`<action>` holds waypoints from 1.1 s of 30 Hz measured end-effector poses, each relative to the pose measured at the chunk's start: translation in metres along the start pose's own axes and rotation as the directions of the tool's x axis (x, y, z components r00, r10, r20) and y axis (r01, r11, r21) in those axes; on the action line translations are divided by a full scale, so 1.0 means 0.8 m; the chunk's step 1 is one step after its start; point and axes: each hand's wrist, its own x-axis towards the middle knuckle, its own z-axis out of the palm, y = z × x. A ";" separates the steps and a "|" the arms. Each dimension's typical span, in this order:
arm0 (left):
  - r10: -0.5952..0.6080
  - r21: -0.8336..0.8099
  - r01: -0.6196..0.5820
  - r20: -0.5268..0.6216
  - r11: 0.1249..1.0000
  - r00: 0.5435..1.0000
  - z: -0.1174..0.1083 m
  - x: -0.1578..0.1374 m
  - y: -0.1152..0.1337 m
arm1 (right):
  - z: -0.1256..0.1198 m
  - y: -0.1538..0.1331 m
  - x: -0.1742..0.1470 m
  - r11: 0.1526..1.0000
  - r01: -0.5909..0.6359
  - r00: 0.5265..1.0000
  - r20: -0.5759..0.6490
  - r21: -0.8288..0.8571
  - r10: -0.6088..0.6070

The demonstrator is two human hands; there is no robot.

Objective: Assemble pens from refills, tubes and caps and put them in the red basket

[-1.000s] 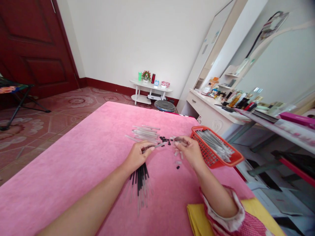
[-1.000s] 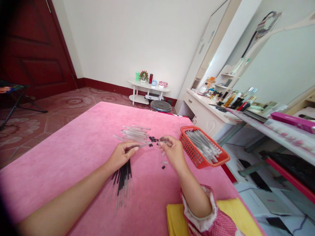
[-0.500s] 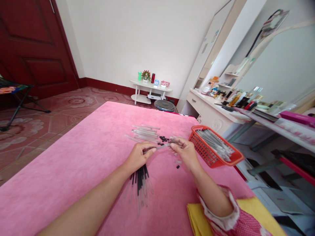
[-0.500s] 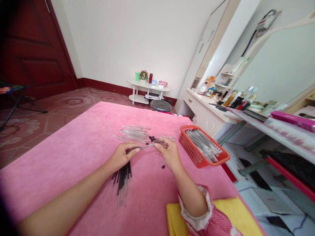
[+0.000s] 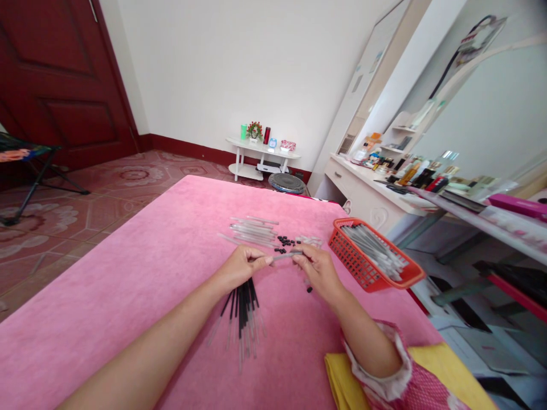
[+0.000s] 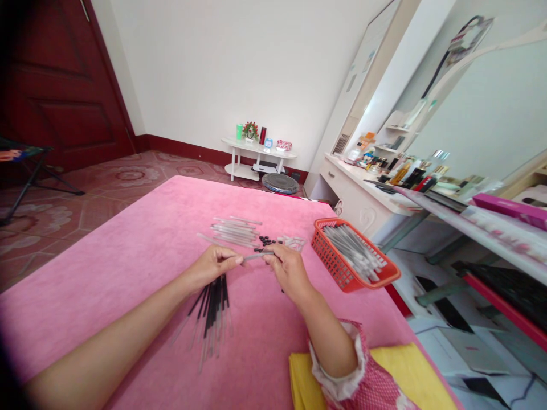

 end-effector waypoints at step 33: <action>0.493 0.552 -0.373 -0.081 0.746 0.866 -0.018 -0.005 -0.012 | -0.036 -0.019 0.000 0.976 -0.056 0.978 0.183 -0.209 0.095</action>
